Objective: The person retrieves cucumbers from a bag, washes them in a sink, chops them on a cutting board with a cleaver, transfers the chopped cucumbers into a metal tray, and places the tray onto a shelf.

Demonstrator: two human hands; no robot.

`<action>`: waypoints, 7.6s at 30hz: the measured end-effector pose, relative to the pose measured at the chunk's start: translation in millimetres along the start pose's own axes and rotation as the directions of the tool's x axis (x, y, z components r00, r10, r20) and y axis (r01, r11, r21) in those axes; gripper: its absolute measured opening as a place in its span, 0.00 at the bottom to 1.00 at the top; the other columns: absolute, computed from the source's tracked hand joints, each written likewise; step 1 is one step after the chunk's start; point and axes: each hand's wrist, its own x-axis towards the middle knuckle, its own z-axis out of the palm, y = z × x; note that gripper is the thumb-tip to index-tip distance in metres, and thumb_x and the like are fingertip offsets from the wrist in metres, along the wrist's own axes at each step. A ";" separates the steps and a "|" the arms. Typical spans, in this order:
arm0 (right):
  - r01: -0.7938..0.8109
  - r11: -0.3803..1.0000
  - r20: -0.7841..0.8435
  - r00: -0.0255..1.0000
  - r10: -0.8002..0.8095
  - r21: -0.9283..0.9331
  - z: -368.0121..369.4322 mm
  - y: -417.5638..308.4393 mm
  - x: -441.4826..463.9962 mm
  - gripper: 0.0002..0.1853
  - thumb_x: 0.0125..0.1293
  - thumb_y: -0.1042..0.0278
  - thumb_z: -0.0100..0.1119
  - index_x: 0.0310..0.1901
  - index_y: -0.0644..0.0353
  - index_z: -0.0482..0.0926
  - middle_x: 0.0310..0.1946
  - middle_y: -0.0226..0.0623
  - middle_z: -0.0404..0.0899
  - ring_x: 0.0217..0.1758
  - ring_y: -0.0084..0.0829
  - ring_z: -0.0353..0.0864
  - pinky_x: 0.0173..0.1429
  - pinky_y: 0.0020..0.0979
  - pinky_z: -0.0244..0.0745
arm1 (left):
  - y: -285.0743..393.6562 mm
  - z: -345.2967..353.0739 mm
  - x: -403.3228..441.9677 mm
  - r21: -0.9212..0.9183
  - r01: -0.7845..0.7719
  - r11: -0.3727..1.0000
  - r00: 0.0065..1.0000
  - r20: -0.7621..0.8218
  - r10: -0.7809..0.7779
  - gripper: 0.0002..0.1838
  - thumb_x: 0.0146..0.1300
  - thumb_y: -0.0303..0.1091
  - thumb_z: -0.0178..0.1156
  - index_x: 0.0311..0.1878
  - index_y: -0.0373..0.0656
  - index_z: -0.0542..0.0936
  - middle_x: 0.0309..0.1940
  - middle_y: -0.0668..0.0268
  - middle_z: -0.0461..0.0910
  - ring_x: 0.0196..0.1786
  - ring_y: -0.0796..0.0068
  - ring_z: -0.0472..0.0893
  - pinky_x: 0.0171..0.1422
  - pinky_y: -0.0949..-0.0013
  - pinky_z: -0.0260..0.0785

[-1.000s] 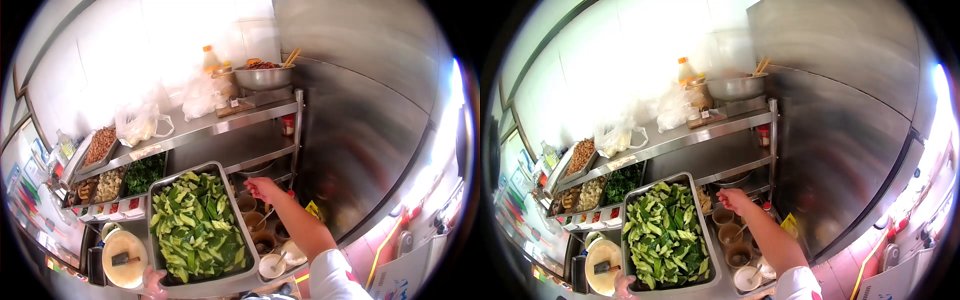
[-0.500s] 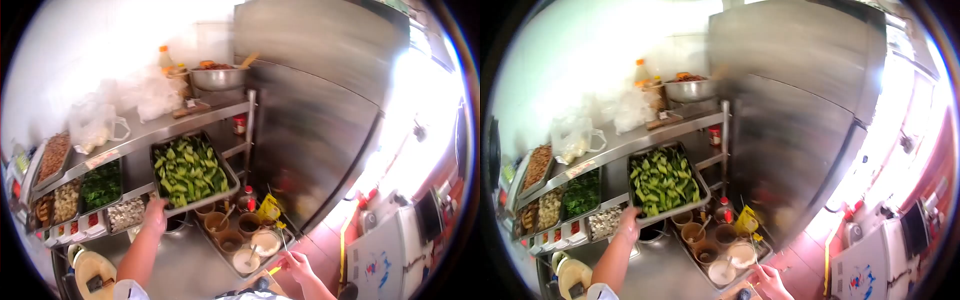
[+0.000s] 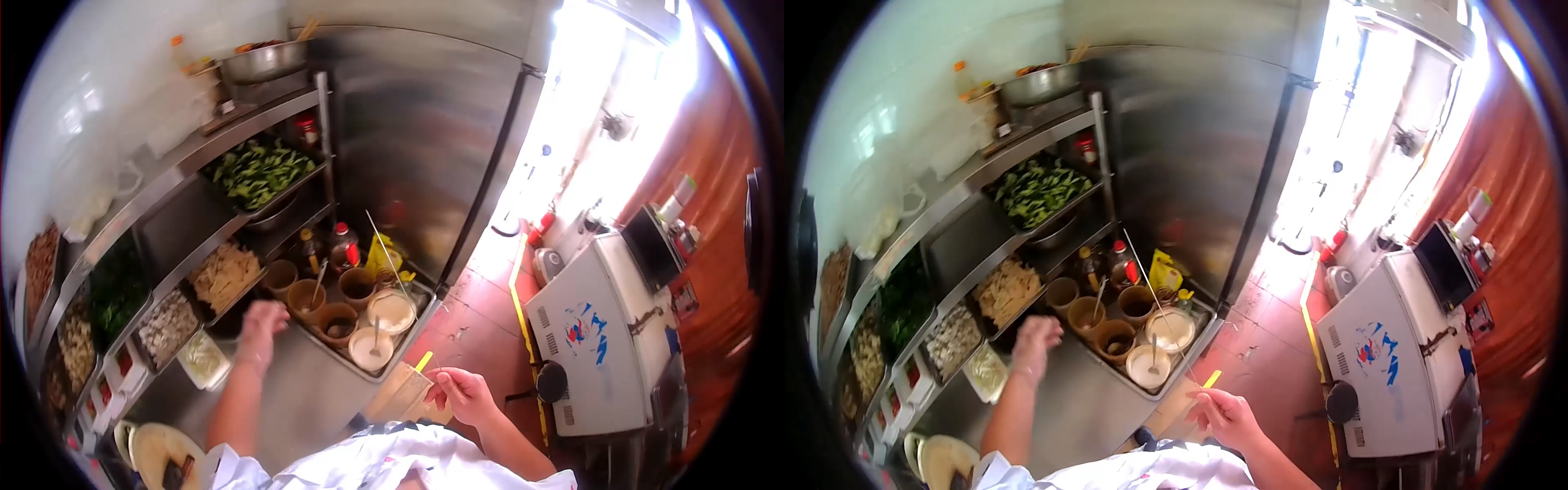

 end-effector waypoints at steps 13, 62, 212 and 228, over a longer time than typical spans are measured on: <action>-0.391 0.918 0.771 0.606 0.195 0.075 66.9 111.9 -42.6 0.21 0.86 0.55 0.47 0.56 0.66 0.80 0.30 0.35 0.85 0.27 0.24 0.79 0.40 0.30 0.76 | -336.1 -72.1 -577.8 0.419 0.545 0.726 0.835 -0.350 -0.425 0.13 0.74 0.40 0.62 0.54 0.43 0.82 0.46 0.60 0.86 0.50 0.62 0.85 0.58 0.58 0.78; 0.300 0.949 0.433 -0.846 0.311 -0.097 953.1 144.9 -746.3 0.14 0.82 0.68 0.49 0.54 0.66 0.83 0.34 0.31 0.88 0.28 0.16 0.78 0.35 0.20 0.73 | -113.7 -631.5 -1191.1 0.078 -0.359 0.930 -0.303 -0.952 -0.037 0.04 0.66 0.21 0.61 0.36 0.42 0.80 0.35 0.73 0.79 0.41 0.81 0.73 0.51 0.73 0.69; -0.642 0.760 0.711 0.581 0.396 0.102 4023.1 191.8 -3285.4 0.10 0.80 0.63 0.61 0.55 0.58 0.81 0.47 0.33 0.86 0.38 0.23 0.79 0.48 0.27 0.77 | -849.5 -4063.0 -3585.8 0.128 0.897 0.423 0.404 -0.625 -0.668 0.14 0.69 0.39 0.56 0.35 0.43 0.86 0.35 0.52 0.86 0.39 0.53 0.86 0.41 0.49 0.77; -0.431 0.858 0.507 0.825 0.250 0.279 4080.6 169.1 -3343.4 0.26 0.79 0.68 0.60 0.73 0.72 0.68 0.60 0.44 0.84 0.58 0.30 0.86 0.65 0.30 0.81 | -957.0 -4400.7 -3552.5 0.327 0.685 0.651 0.669 -0.637 -0.384 0.07 0.72 0.38 0.61 0.37 0.49 0.79 0.27 0.66 0.78 0.25 0.70 0.76 0.27 0.63 0.70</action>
